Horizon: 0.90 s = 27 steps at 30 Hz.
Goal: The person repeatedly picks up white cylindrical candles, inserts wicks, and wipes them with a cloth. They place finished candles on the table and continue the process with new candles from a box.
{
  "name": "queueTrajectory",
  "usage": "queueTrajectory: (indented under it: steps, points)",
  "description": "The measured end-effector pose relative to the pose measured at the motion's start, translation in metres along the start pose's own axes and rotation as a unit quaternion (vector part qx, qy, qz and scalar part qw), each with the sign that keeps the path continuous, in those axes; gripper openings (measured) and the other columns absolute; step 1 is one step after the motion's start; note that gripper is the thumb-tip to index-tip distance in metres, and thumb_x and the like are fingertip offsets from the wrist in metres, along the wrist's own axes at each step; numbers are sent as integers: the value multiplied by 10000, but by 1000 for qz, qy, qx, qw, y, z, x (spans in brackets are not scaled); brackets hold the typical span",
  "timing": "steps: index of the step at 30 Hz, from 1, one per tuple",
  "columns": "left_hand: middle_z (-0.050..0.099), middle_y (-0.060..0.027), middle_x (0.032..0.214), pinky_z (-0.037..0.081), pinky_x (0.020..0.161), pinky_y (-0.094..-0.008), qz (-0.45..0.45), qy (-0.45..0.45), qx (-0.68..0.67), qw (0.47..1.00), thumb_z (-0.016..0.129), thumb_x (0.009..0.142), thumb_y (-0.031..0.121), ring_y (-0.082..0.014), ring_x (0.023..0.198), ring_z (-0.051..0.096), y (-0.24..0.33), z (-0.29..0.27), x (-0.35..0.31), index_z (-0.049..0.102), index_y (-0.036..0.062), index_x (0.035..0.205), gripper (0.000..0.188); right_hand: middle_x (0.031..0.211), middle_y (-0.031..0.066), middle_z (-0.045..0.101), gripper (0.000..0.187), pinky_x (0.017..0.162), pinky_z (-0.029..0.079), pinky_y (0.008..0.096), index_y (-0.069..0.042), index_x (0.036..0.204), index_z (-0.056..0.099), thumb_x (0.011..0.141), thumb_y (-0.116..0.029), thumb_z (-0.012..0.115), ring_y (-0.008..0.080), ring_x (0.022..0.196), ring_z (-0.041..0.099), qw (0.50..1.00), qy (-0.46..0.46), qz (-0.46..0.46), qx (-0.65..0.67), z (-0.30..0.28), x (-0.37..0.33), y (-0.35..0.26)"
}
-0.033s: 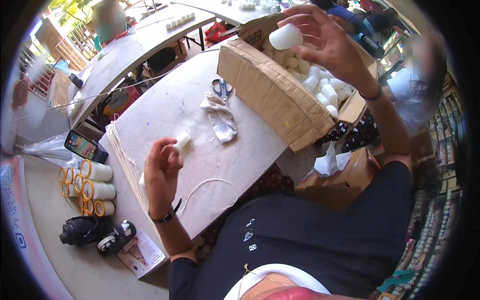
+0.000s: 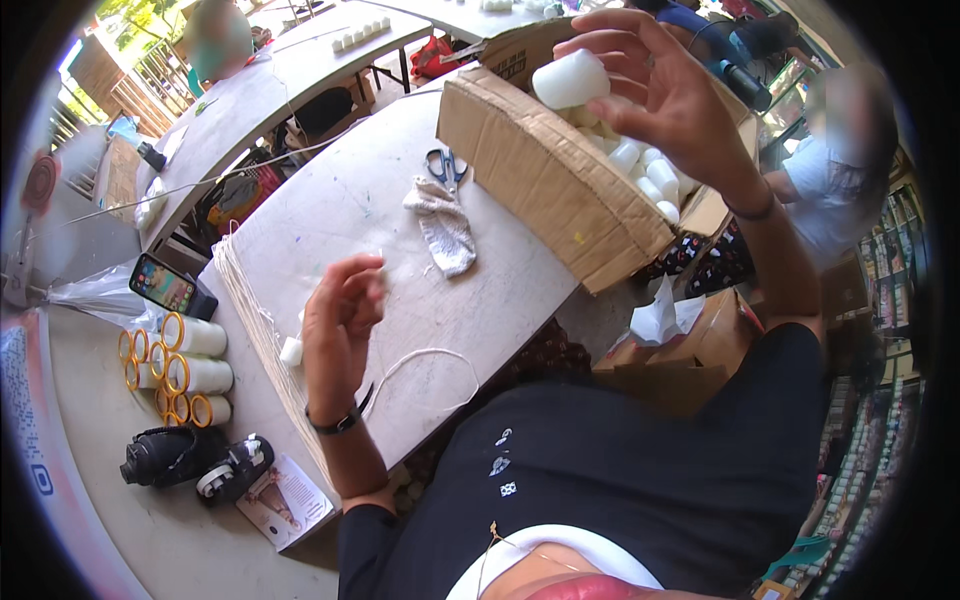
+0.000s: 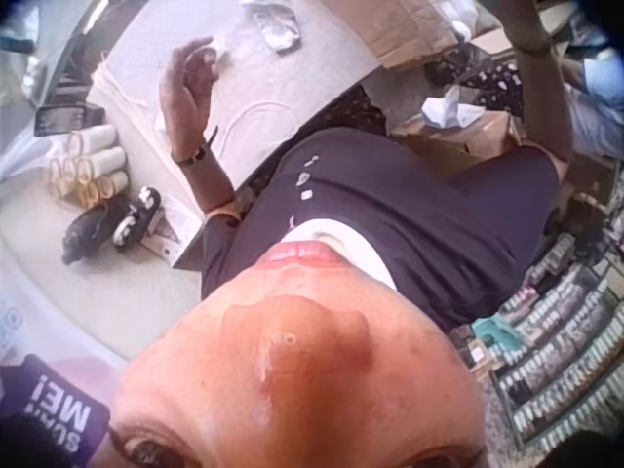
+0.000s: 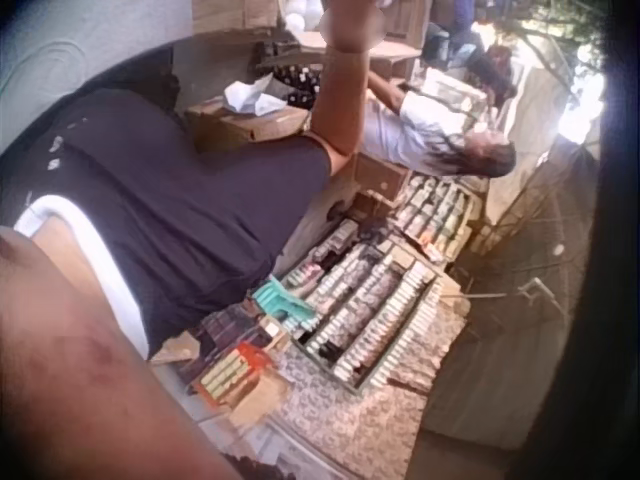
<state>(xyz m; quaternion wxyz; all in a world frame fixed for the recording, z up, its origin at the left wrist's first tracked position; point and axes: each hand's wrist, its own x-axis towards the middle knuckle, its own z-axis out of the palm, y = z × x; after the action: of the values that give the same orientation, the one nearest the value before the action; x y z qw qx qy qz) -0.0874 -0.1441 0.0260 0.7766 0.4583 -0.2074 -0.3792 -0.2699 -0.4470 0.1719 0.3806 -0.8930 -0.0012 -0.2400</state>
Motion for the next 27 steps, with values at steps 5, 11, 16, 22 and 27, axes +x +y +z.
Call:
queueTrajectory:
  steps: [5,11,16,22,27]
  points:
    - [693,-28,970,271,514,-152,28,-112,52,992,567,1002,291,14,570,310,-23,41,14,587,-11,1290,418,1309,170,560,667,1074,444,396,-44,1401,332,813,92,618,263,1243,553,977,74,-6,200,120,-49,-39]
    - [471,38,770,319,613,-198,-37,-61,-113,991,563,1006,358,-26,592,305,-46,-1,13,557,-43,1194,443,1342,165,532,528,1098,397,402,-21,1359,413,913,-142,669,262,1310,483,919,100,-35,381,215,-45,48]
    - [507,22,867,336,620,-204,-15,-36,-206,978,558,1004,358,-33,623,312,-68,-26,11,517,-50,1249,478,1321,181,546,440,1031,417,412,-76,1304,574,952,-334,619,332,1247,492,988,80,41,-128,272,-36,161]
    - [499,20,890,343,630,-197,-13,-33,-237,971,563,995,365,-32,640,315,-83,-23,17,508,-51,1255,493,1098,151,641,210,853,472,387,-22,1033,658,936,-206,629,274,965,590,966,19,86,-242,291,-48,217]
    - [537,27,883,377,639,-181,12,66,-173,983,616,978,282,-14,652,365,-98,-16,32,530,-38,1247,427,925,34,689,200,771,488,257,-36,1035,662,983,-221,606,105,837,613,896,202,236,315,267,-44,187]
